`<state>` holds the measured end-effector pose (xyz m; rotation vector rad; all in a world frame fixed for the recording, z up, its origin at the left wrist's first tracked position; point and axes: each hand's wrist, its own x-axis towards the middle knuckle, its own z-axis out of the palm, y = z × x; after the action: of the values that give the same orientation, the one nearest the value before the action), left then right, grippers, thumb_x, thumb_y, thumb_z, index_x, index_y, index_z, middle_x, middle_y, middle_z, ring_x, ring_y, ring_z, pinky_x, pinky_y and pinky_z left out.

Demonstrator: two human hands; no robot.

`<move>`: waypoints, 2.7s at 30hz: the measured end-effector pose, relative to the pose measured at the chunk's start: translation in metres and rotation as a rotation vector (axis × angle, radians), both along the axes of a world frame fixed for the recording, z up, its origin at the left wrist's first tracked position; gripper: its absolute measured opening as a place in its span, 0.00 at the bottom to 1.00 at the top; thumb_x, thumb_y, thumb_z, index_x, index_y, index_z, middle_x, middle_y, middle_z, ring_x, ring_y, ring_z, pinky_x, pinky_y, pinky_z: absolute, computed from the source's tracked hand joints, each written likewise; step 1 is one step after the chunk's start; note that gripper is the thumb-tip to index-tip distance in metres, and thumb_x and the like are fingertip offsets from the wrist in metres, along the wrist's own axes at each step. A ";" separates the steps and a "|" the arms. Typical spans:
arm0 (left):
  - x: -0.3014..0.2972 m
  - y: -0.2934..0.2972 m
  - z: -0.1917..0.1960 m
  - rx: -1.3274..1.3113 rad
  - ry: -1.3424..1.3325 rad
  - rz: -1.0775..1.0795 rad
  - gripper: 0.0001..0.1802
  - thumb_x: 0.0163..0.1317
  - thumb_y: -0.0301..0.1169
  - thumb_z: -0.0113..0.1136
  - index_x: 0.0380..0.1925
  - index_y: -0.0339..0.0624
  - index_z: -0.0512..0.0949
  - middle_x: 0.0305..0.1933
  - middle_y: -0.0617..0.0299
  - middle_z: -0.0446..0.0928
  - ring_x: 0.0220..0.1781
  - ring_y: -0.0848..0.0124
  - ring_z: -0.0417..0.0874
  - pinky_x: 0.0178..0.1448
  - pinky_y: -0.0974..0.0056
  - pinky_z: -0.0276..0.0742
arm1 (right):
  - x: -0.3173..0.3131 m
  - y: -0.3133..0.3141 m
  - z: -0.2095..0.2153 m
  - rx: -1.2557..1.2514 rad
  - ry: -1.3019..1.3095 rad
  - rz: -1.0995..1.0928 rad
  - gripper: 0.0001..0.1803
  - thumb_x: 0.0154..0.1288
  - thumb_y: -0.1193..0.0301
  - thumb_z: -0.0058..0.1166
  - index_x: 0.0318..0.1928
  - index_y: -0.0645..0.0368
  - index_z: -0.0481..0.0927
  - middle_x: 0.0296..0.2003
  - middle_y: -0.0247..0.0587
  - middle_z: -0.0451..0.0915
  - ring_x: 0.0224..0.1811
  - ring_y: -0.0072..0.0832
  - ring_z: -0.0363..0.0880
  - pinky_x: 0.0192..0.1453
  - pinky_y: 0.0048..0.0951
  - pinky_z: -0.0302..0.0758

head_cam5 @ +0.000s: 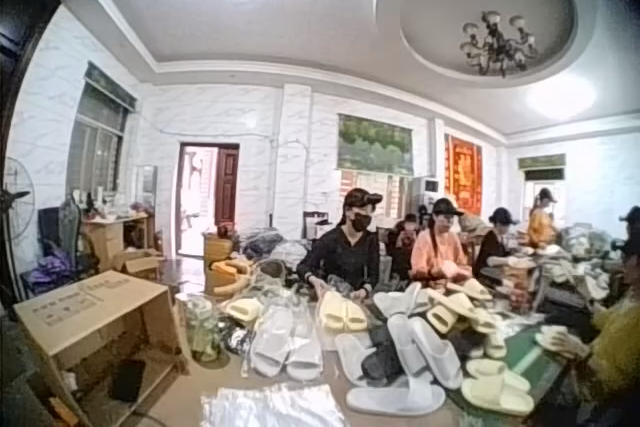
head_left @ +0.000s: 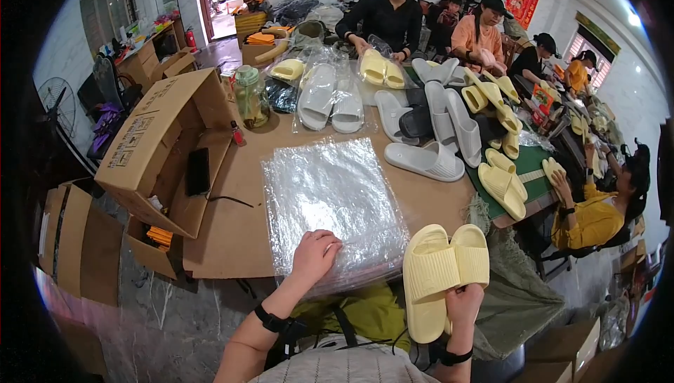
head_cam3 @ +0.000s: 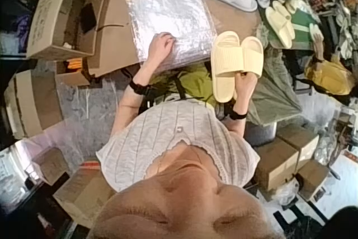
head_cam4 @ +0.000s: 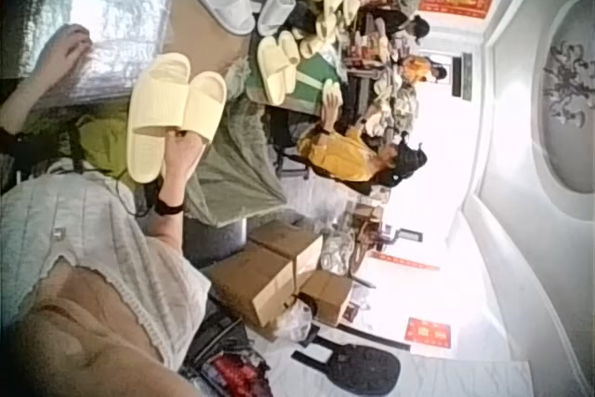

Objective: Packing pairs of slippers into plastic bags at a shoe manufacturing facility.

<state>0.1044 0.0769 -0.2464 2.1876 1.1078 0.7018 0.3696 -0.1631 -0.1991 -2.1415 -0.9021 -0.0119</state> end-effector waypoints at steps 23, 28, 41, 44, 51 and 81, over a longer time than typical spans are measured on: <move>-0.003 0.000 0.007 -0.024 -0.174 0.092 0.10 0.67 0.32 0.60 0.40 0.40 0.86 0.45 0.56 0.84 0.45 0.55 0.84 0.50 0.58 0.80 | -0.051 0.044 0.007 -0.111 -0.016 0.637 0.20 0.52 0.60 0.71 0.43 0.59 0.85 0.31 0.48 0.84 0.32 0.46 0.83 0.36 0.42 0.78; -0.009 0.004 0.006 -0.098 -0.198 0.103 0.10 0.69 0.31 0.58 0.42 0.39 0.85 0.45 0.54 0.84 0.44 0.56 0.85 0.48 0.59 0.80 | -0.041 0.050 -0.009 -0.343 -0.088 0.509 0.20 0.54 0.54 0.69 0.33 0.60 0.84 0.21 0.46 0.81 0.26 0.47 0.82 0.31 0.46 0.77; -0.006 0.000 0.012 -0.080 -0.127 0.077 0.13 0.68 0.26 0.52 0.52 0.46 0.75 0.39 0.52 0.84 0.41 0.51 0.84 0.45 0.51 0.79 | -0.010 0.020 0.007 -0.288 -0.022 0.101 0.15 0.53 0.63 0.70 0.29 0.63 0.83 0.19 0.48 0.79 0.22 0.46 0.79 0.29 0.43 0.74; -0.004 0.001 0.009 -0.007 -0.131 0.043 0.13 0.68 0.25 0.52 0.51 0.45 0.76 0.40 0.54 0.84 0.43 0.52 0.85 0.46 0.52 0.79 | -0.025 0.017 0.021 -0.204 -0.065 0.221 0.13 0.53 0.64 0.70 0.33 0.60 0.84 0.23 0.47 0.81 0.25 0.45 0.81 0.30 0.42 0.75; 0.002 0.001 0.008 -0.021 -0.181 0.002 0.13 0.68 0.24 0.52 0.50 0.43 0.79 0.43 0.53 0.85 0.44 0.53 0.85 0.49 0.54 0.80 | -0.046 0.030 0.015 -0.183 -0.323 0.535 0.19 0.50 0.60 0.71 0.41 0.55 0.85 0.31 0.46 0.84 0.31 0.45 0.84 0.35 0.45 0.79; 0.007 -0.006 0.044 0.338 0.018 -0.128 0.24 0.59 0.48 0.70 0.51 0.47 0.83 0.49 0.57 0.81 0.56 0.58 0.79 0.62 0.53 0.72 | -0.044 0.076 -0.001 -0.475 -0.262 0.733 0.19 0.55 0.54 0.67 0.32 0.58 0.85 0.25 0.47 0.83 0.29 0.45 0.84 0.36 0.45 0.80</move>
<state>0.1111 0.0713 -0.2022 2.5256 0.8982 0.8649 0.3253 -0.0868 -0.2006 -2.1157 -1.9590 0.3253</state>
